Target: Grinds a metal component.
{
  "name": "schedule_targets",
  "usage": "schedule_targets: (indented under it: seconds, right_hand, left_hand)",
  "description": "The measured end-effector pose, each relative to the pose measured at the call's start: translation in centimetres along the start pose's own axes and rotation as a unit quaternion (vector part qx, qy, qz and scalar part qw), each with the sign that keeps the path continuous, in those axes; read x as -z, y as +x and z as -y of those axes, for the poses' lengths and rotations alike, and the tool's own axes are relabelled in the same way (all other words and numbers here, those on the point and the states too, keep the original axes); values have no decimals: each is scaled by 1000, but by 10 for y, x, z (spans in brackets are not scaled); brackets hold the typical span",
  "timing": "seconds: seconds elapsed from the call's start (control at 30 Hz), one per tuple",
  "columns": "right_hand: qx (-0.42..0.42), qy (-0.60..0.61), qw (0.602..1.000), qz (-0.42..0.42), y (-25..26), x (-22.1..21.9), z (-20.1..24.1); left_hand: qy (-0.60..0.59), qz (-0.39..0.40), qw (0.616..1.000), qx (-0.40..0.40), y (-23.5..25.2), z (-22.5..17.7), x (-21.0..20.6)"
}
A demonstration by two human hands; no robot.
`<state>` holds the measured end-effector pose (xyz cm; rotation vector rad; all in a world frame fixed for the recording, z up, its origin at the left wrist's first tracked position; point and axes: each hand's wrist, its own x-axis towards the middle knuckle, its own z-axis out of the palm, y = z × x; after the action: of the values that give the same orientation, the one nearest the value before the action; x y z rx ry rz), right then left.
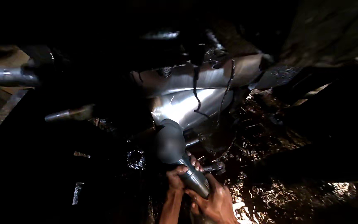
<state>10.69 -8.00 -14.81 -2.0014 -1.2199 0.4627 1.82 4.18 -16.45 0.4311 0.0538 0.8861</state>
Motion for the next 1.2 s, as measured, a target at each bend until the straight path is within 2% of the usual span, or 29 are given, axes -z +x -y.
schedule_targets:
  seconds: [0.13, 0.23, 0.47, 0.63, 1.03, 1.2]
  right_hand:
    - [5, 5, 1000, -7, 1, -1, 0]
    - [-5, 23, 1000, 5, 0, -1, 0]
    - [-67, 117, 989, 57, 2, 3, 3]
    - [-75, 173, 980, 65, 3, 4, 1]
    - [-92, 229, 966, 83, 5, 8, -1]
    - [-72, 269, 957, 80, 3, 6, -2]
  left_hand:
    - [-5, 25, 1000, -5, 2, -1, 4]
    - [8, 16, 1000, -3, 2, -3, 1]
    - [31, -83, 995, 33, 3, -7, -19]
    - [57, -146, 987, 48, 5, -6, -28]
    - [95, -212, 971, 61, 8, -5, -42]
    - [119, -240, 961, 64, 8, -7, -47]
